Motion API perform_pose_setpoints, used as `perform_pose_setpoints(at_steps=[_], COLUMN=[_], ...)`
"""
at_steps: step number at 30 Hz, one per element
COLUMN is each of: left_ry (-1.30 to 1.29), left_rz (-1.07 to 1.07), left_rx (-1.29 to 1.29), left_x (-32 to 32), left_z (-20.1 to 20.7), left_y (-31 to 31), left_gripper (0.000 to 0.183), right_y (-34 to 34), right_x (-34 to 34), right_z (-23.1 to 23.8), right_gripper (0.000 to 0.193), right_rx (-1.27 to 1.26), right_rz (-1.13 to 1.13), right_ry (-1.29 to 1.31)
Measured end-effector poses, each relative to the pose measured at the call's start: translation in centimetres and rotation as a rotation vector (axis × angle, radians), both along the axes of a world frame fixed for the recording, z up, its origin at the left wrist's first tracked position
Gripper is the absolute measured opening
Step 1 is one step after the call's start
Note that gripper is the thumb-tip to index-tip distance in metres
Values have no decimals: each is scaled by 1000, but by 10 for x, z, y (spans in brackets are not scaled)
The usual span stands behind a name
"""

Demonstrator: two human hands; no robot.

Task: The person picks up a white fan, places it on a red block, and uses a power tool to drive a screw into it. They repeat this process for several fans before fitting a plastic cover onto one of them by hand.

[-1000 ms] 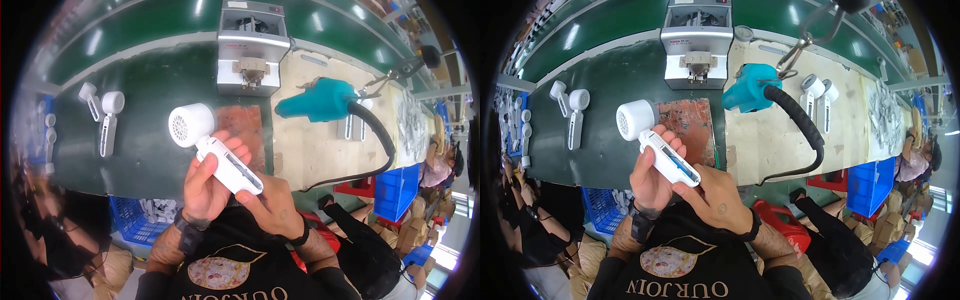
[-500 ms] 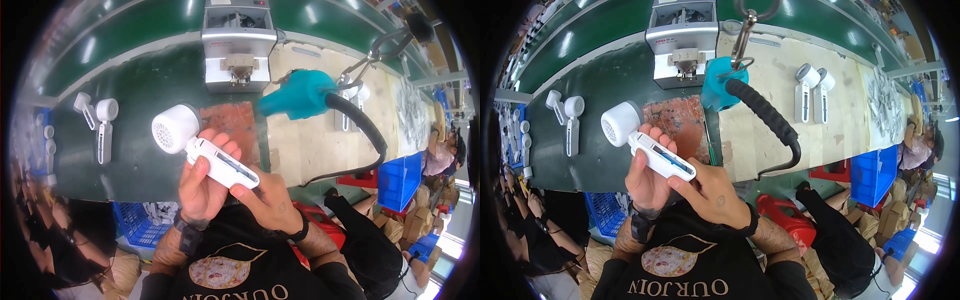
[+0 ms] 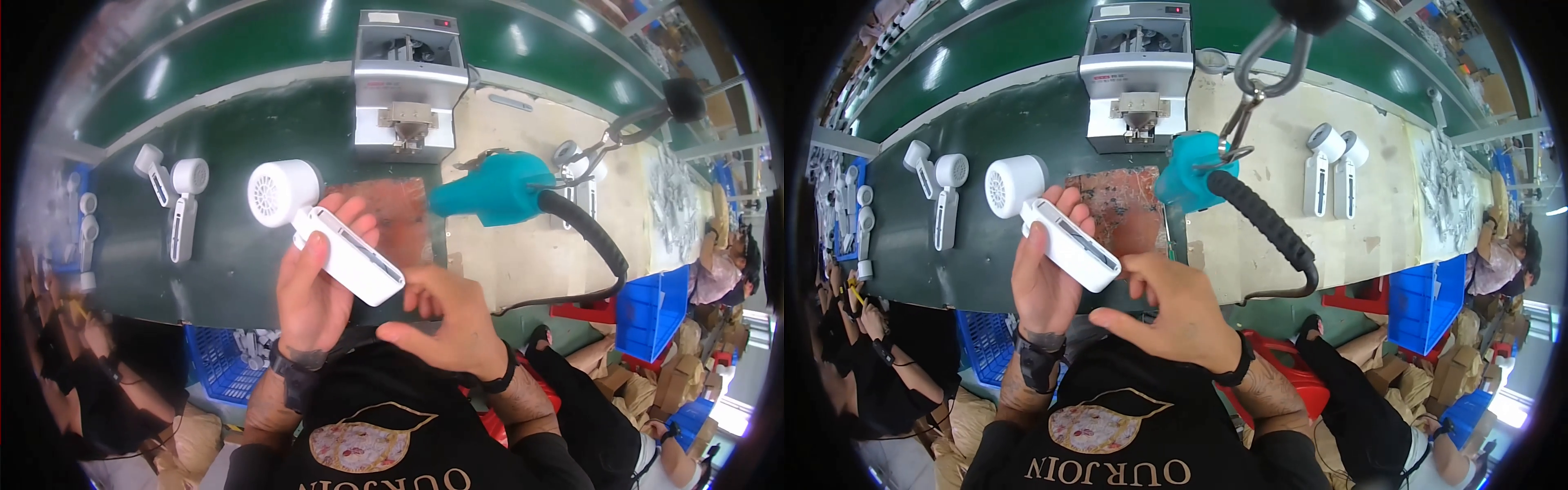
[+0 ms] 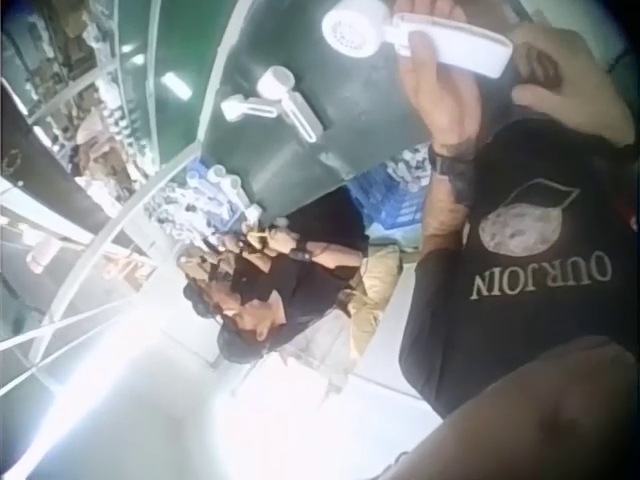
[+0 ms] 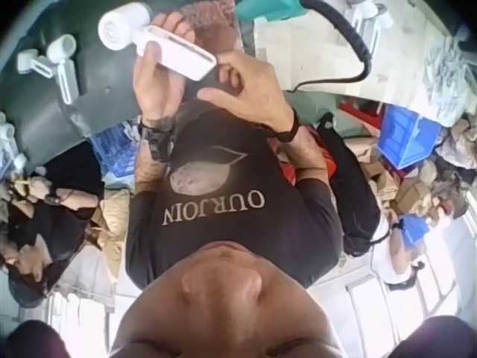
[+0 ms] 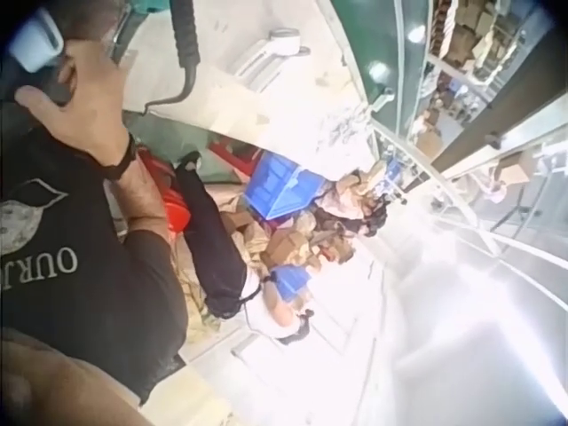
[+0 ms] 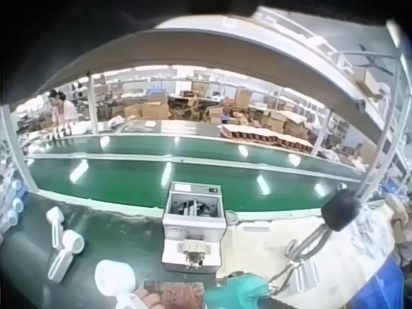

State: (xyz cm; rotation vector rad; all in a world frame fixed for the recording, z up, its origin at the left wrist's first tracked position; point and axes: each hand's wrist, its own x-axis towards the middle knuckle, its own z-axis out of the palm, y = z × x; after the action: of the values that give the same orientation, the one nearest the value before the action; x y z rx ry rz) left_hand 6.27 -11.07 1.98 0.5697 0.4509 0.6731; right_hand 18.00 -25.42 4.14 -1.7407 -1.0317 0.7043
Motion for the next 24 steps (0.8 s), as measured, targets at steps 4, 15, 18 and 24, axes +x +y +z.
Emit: perform_pose_setpoints(at_steps=[4,15,18,24], left_ry=[-12,93,433,993], left_rz=[37,16,81,-364], left_rx=[-62,100,390,1463], left_x=[-3,-3,-3,4], left_z=[-3,3,13,24], left_y=[-7,-4,5,25], left_gripper=[63,55,39,20], right_y=[21,11,4,16], right_x=[-10,0,25,63], right_z=[2,-14,-15,4], right_gripper=[39,28,47,95], right_rx=[6,180,269,322], right_rz=[59,-131,-341,-461], right_ry=[38,-91,-62,-178])
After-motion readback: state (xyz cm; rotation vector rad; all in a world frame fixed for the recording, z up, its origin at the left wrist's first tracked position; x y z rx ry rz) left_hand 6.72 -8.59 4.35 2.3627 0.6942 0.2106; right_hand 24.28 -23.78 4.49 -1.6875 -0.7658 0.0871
